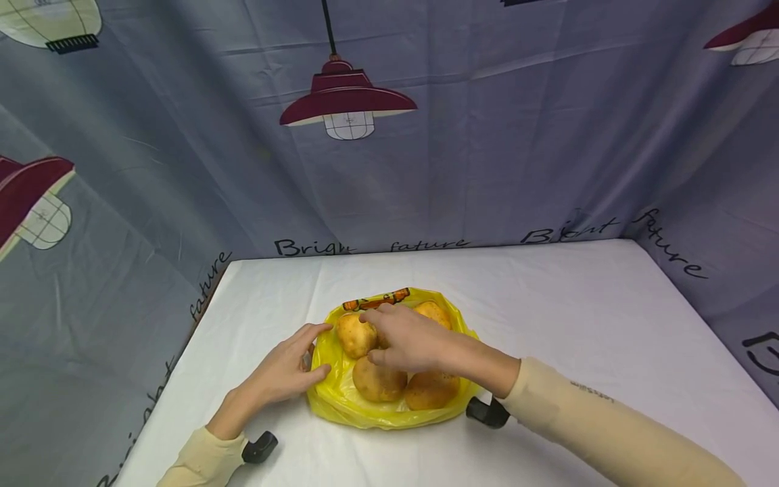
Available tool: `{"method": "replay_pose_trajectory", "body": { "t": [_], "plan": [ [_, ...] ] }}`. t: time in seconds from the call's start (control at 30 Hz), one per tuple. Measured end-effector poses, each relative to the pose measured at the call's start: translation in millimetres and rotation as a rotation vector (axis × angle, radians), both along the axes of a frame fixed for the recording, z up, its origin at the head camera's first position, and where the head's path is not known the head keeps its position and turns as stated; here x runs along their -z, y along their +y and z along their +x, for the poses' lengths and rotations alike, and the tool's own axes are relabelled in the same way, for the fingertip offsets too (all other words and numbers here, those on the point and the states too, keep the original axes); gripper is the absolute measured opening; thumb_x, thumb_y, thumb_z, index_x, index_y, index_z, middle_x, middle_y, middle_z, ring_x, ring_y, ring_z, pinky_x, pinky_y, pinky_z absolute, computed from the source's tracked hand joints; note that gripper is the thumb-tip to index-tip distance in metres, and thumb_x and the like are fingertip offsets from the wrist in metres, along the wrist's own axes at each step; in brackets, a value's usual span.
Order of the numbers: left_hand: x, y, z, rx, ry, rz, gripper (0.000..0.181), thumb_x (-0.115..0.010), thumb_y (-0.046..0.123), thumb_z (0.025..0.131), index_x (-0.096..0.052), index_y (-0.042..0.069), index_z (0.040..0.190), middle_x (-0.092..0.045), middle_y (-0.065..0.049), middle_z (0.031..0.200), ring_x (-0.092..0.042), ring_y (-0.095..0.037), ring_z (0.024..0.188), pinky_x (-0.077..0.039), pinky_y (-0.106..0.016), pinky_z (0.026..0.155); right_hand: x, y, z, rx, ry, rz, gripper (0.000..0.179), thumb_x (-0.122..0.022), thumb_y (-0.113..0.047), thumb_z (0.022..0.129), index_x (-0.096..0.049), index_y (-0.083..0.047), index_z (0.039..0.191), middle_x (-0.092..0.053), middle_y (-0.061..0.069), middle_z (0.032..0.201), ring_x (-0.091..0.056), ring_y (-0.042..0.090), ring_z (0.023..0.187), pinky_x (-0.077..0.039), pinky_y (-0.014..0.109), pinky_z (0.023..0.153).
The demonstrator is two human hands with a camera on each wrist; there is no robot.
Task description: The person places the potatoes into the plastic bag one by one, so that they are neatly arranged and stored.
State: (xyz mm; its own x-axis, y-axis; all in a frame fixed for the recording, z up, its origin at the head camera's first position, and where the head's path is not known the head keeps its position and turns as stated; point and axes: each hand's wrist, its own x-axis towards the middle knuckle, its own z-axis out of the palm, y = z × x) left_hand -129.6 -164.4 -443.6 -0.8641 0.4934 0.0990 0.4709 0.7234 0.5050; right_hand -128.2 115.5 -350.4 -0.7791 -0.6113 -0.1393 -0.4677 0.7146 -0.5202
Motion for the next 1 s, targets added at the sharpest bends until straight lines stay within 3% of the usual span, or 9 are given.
{"method": "replay_pose_trajectory", "body": {
  "t": [0.47,0.6,0.8,1.0],
  "plan": [
    [-7.9,-1.6,-4.0,0.001,0.011,-0.010,0.075,-0.067,0.054,0.088,-0.045,0.018,0.149,-0.057,0.004,0.132,-0.061,-0.014,0.085,-0.049,-0.035,0.072,1.8,17.8,-5.3,0.015,0.271,-0.063,0.055,-0.070,-0.033,0.094,-0.054,-0.012,0.142,-0.056,0.009,0.139,-0.050,0.030,0.129,-0.043,0.050,0.104],
    [-11.5,-2.2,-4.6,0.004,0.038,-0.016,0.075,-0.068,0.054,0.088,-0.045,0.017,0.149,-0.056,0.002,0.135,-0.063,-0.017,0.096,-0.051,-0.038,0.077,5.9,21.7,-5.7,0.017,0.346,-0.068,0.060,-0.071,-0.034,0.093,-0.053,-0.006,0.143,-0.055,0.012,0.141,-0.048,0.034,0.131,-0.040,0.053,0.106],
    [-15.6,-3.8,-5.2,-0.004,0.115,-0.022,0.074,-0.070,0.052,0.087,-0.048,0.016,0.148,-0.056,-0.001,0.138,-0.057,-0.024,0.122,-0.051,-0.049,0.090,12.1,32.0,-5.7,0.077,0.360,-0.039,0.066,-0.067,-0.041,0.096,-0.049,-0.005,0.148,-0.047,0.018,0.149,-0.042,0.037,0.137,-0.035,0.059,0.107],
    [-18.6,-7.1,-8.6,0.005,0.189,-0.020,0.073,-0.070,0.053,0.087,-0.050,0.013,0.145,-0.049,-0.005,0.143,-0.049,-0.026,0.128,-0.050,-0.052,0.091,12.8,50.0,-9.7,0.149,0.395,-0.045,0.068,-0.067,-0.040,0.096,-0.047,-0.003,0.148,-0.045,0.020,0.150,-0.038,0.042,0.138,-0.034,0.064,0.106]
  ]
}}
